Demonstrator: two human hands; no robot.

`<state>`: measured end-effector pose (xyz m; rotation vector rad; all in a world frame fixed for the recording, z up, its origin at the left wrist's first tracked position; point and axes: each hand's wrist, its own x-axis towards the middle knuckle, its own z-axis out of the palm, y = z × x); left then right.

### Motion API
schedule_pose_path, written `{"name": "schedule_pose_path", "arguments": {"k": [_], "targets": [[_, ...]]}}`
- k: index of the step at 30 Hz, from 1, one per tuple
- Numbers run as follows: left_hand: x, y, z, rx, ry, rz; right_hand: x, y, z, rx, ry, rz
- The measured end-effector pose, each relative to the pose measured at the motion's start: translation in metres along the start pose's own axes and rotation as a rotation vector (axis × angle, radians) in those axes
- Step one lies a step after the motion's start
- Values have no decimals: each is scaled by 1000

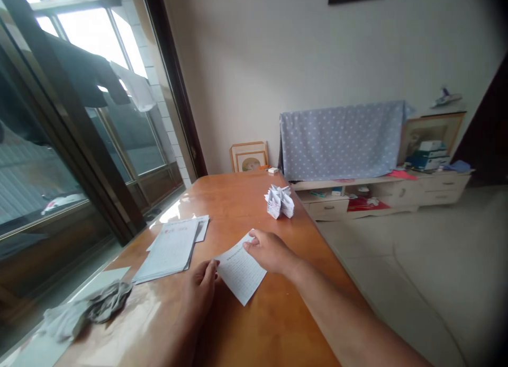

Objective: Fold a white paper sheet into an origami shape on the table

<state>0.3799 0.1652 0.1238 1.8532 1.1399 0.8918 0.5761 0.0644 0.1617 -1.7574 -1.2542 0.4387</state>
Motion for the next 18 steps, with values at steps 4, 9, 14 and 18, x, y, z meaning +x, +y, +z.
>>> {"name": "schedule_pose_path", "arguments": {"k": [4,9,14,18], "targets": [[0,-3,-1,1,-33,34,-18,-10,22,-198,-74,-43],[-1,-5,1,-37,-47,48,-47,-18,54,-494,-211,-122],[0,-6,2,-70,-66,83,-56,-18,59,-592,-237,-172],[2,-5,0,-134,-52,56,-56,-15,55,-625,-242,-185]]}}
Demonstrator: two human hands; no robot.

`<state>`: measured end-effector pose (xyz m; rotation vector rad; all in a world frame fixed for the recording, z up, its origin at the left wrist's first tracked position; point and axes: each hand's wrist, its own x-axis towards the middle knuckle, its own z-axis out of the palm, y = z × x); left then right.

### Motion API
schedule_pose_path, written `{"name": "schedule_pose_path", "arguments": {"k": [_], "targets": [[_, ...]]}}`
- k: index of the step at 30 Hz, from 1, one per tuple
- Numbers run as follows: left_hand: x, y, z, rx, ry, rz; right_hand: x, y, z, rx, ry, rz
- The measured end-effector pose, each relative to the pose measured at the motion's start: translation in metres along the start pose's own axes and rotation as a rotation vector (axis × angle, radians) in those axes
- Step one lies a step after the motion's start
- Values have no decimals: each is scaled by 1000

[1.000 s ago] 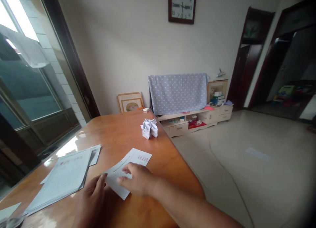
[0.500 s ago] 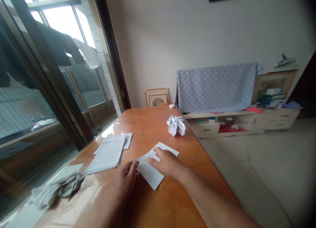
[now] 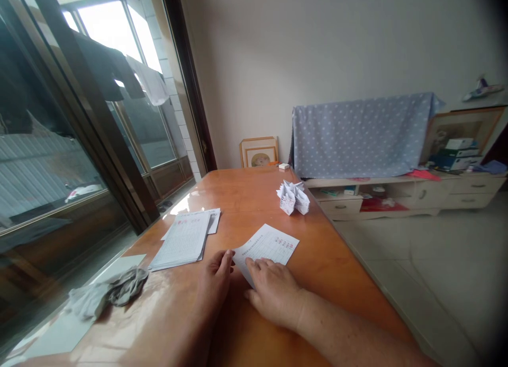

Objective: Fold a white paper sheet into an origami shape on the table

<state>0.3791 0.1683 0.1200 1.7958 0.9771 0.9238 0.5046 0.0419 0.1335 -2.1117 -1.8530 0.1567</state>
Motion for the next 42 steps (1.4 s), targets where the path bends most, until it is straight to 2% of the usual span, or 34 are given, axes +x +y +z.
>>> {"name": "schedule_pose_path", "arguments": {"k": [5,8,12,15,18,21,24,27,32,36,40,42], "targets": [[1,4,-4,-104,142,-22,-3,1,-3,-34,-9,-43],[-1,21,-6,-200,176,-56,-6,1,-6,-30,-20,-61],[7,55,-10,-257,130,-55,-8,0,-10,-28,-31,-78],[24,67,-9,-235,62,-19,-10,0,-14,-61,-41,-121],[39,61,-4,-190,-95,-9,-14,-1,-18,-87,-61,-169],[46,44,0,-187,-211,-15,-17,-1,-19,-79,-90,-207],[44,28,0,-160,-331,-100,-21,2,-19,-32,-110,-231],[42,22,-3,-114,-448,-177,-22,5,-19,20,-124,-234],[43,28,-6,-19,-484,-167,-18,10,-30,131,-145,-185],[41,34,-7,0,-507,-171,-7,26,-43,249,-208,-102],[37,36,-9,-76,-554,-227,5,54,-55,576,-389,22],[36,36,-10,-89,-518,-204,11,67,-57,706,-422,86]]}}
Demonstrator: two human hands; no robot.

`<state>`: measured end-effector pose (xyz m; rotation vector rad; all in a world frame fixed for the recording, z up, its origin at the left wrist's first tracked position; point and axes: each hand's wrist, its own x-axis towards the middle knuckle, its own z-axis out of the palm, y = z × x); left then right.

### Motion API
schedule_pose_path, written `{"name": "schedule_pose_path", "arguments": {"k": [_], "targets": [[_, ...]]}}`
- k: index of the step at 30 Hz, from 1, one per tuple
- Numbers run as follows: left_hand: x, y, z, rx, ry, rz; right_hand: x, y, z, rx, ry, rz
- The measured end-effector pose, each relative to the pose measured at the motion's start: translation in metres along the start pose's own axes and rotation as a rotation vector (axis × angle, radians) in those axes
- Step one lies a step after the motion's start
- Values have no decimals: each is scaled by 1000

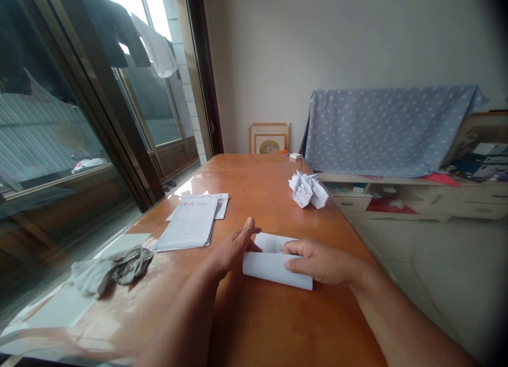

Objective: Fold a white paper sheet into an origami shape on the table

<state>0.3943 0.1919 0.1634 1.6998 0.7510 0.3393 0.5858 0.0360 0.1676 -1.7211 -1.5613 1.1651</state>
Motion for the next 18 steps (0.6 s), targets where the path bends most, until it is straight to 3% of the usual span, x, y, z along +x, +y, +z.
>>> {"name": "schedule_pose_path", "arguments": {"k": [3,6,10,13,18], "targets": [[1,-4,0,-17,87,27,8,11,-7,95,109,-8],[6,-8,1,3,161,71,20,22,-5,46,250,11],[8,-10,7,263,320,364,34,36,-1,-53,345,51],[3,-8,15,411,211,544,41,46,0,-153,403,90],[-1,-7,30,650,-85,632,48,54,2,-295,512,104]]}}
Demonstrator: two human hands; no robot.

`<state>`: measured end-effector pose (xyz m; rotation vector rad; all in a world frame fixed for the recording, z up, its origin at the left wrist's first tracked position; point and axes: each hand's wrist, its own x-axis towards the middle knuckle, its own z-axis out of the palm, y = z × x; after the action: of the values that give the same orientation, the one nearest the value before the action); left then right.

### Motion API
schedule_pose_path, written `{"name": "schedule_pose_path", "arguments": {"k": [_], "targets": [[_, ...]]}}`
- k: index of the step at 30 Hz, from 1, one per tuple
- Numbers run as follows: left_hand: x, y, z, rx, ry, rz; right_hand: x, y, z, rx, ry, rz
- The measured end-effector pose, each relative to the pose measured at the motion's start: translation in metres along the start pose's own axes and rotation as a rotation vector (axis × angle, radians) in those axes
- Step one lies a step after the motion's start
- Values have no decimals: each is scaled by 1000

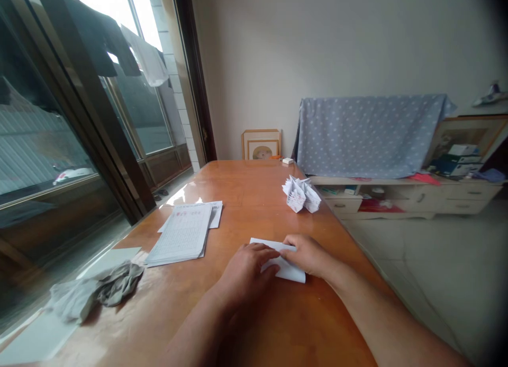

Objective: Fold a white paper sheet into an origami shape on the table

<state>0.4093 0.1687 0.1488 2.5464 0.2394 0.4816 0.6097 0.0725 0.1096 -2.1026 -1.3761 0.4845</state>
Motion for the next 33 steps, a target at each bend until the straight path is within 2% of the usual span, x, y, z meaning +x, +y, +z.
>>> {"name": "schedule_pose_path", "arguments": {"k": [3,8,11,18,25,33], "targets": [[1,-1,5,68,-92,32,2,-1,0,-83,51,-9],[0,-3,4,132,-171,6,3,-1,-1,-176,108,-9],[-1,1,2,153,-177,-7,1,-1,-3,-207,117,-17],[-4,16,7,182,-221,29,-10,-3,-18,-214,32,-49],[-1,19,13,265,-182,18,-12,-2,-32,-227,101,-30],[0,15,15,262,-202,27,-20,-7,-35,-271,-31,-119]]}}
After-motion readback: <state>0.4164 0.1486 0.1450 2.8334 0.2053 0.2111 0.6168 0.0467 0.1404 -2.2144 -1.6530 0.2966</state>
